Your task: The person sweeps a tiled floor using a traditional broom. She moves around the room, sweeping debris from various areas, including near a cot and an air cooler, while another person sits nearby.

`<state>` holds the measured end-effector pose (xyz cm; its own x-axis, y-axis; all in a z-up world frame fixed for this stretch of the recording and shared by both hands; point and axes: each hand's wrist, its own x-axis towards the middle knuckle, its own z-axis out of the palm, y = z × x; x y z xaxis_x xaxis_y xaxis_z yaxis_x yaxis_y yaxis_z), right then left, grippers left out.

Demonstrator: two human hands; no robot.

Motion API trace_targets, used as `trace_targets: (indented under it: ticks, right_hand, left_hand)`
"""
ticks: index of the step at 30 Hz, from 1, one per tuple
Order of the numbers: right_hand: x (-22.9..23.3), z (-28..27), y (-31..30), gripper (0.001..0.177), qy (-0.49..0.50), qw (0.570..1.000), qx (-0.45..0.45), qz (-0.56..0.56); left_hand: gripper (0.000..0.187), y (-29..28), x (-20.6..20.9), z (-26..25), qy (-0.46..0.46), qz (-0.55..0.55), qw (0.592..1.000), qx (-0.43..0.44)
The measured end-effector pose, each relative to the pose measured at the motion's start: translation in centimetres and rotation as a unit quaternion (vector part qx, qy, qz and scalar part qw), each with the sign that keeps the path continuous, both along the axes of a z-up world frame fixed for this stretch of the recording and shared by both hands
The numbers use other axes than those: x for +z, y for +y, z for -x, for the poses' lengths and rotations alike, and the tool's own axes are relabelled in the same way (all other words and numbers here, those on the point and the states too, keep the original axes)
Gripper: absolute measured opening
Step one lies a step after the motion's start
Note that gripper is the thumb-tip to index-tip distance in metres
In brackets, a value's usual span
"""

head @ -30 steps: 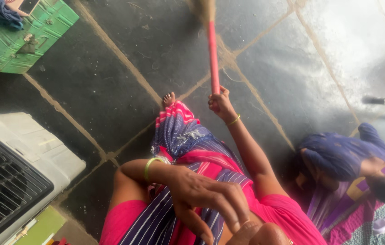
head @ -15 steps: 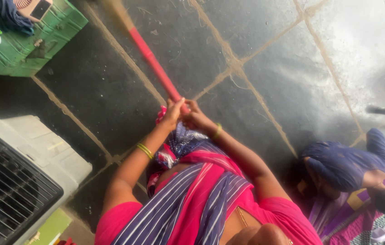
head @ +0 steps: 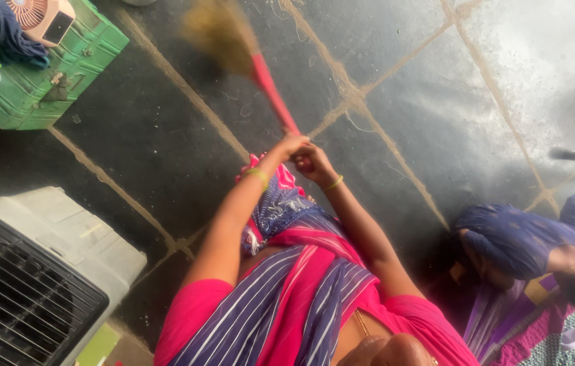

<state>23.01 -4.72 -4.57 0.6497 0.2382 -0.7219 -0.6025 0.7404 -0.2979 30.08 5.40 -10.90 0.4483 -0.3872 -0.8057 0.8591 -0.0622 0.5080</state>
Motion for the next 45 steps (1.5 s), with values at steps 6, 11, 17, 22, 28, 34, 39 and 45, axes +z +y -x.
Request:
trace_targets:
  ticks: [6,11,17,22,28,34,39,45]
  right_hand:
    - [3.4,-0.6,0.5,0.044,-0.021,0.991,-0.083,0.101]
    - [7.5,0.0,2.6,0.065,-0.003,0.988,-0.003,0.157]
    - [9.6,0.5,4.5,0.069,0.03,0.982,0.14,0.125]
    - [6.8,-2.7,5.3,0.046,-0.02,0.964,0.248,0.092]
    - [0.4,-8.8,4.7,0.015,0.04,0.963,0.257,0.07]
    - [-2.0,-13.3,-1.3,0.019,0.037,0.997,0.067,-0.012]
    - [-0.2,-15.9,-3.6,0.03,-0.025,0.997,-0.021,0.066]
    - [5.1,-18.7,-3.8,0.079,0.014,0.985,0.019,0.169]
  left_hand:
    - [0.083,-2.1,0.4,-2.0,-0.123,0.043,0.987,-0.094]
    - [0.079,0.9,0.4,0.8,-0.21,0.074,0.974,-0.037]
    - [0.09,4.9,1.0,5.1,-0.161,0.034,0.98,0.109]
    - [0.105,8.6,0.5,3.5,-0.082,-0.086,0.978,0.172]
    - [0.085,7.0,-0.3,-3.6,-0.005,-0.053,0.975,0.217]
    - [0.065,-0.3,-0.4,-12.0,-0.045,-0.049,0.997,0.05]
    - [0.09,-4.8,0.0,-16.6,-0.091,-0.04,0.994,-0.034]
    - [0.105,-5.5,0.1,-18.3,-0.149,0.078,0.986,-0.002]
